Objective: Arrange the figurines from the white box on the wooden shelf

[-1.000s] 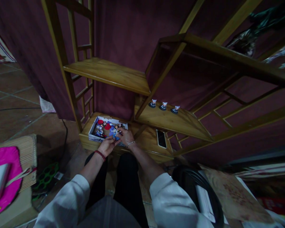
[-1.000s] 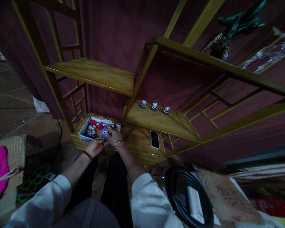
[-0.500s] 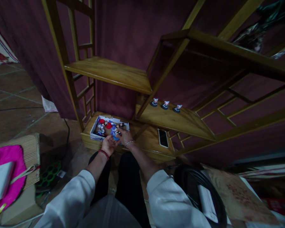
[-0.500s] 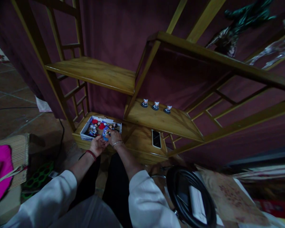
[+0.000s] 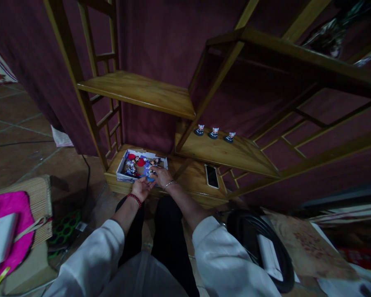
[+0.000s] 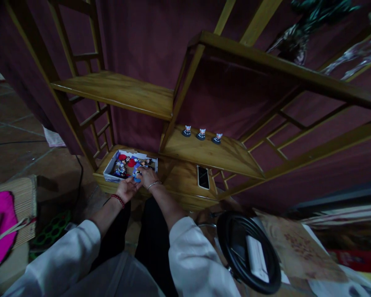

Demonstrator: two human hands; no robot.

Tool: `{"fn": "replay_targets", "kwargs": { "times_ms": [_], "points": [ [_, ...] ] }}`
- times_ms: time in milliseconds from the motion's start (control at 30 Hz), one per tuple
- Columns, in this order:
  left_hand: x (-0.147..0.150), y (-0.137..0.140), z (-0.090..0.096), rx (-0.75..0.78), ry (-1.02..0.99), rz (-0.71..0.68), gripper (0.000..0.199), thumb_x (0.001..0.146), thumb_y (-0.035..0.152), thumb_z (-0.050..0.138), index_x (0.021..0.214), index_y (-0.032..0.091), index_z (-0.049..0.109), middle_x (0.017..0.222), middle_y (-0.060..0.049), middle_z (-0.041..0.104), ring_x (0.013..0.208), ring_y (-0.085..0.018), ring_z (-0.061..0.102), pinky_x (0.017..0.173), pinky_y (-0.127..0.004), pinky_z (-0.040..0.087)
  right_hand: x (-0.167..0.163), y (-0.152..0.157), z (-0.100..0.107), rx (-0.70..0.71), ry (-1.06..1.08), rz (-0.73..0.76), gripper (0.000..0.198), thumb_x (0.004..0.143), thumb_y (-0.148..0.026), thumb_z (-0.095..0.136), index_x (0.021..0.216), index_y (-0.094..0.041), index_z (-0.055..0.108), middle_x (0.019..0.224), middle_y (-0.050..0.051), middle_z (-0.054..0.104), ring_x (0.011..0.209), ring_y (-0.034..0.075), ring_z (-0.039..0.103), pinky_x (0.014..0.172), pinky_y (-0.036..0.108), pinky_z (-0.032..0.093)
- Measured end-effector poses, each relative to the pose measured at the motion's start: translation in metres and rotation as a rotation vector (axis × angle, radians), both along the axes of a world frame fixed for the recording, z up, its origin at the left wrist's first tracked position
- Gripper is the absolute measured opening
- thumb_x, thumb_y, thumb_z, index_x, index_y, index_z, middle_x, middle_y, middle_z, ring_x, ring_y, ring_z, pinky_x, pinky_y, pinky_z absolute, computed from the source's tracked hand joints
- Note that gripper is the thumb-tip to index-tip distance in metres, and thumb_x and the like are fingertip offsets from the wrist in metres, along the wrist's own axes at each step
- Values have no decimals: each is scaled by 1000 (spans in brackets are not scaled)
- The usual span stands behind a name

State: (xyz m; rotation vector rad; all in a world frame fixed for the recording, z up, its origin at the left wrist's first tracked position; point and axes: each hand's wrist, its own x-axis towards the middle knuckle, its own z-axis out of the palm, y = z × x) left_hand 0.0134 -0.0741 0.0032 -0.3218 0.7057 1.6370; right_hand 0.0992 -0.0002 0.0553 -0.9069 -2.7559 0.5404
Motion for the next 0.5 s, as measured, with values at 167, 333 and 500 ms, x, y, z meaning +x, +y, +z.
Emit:
{"fn": "replay_targets", "kwargs": {
  "times_ms": [167, 333, 500],
  "points": [
    [-1, 0, -3, 5, -4, -5, 17, 71, 2, 40, 66, 11, 53, 62, -7, 61, 60, -16, 60, 70, -39, 51, 1, 3, -1, -29, 3, 55, 23, 75, -17, 55, 98, -19, 58, 99, 5, 61, 91, 16, 55, 79, 25, 41],
    [-3, 1, -3, 23, -5, -2, 17, 70, 2, 39, 64, 12, 53, 62, -8, 62, 60, -17, 61, 70, -39, 51, 1, 4, 0, -23, 5, 85, 24, 76, -14, 54, 99, -17, 58, 101, 6, 61, 93, 16, 55, 80, 26, 41],
    [-3, 1, -1, 28, 13, -6, 17, 70, 3, 39, 67, 11, 55, 64, -8, 62, 62, -17, 62, 70, -39, 52, 1, 7, -1, -14, 9, 139, 22, 76, -15, 55, 97, -15, 60, 99, 8, 61, 92, 17, 55, 80, 26, 41]
  ]
}}
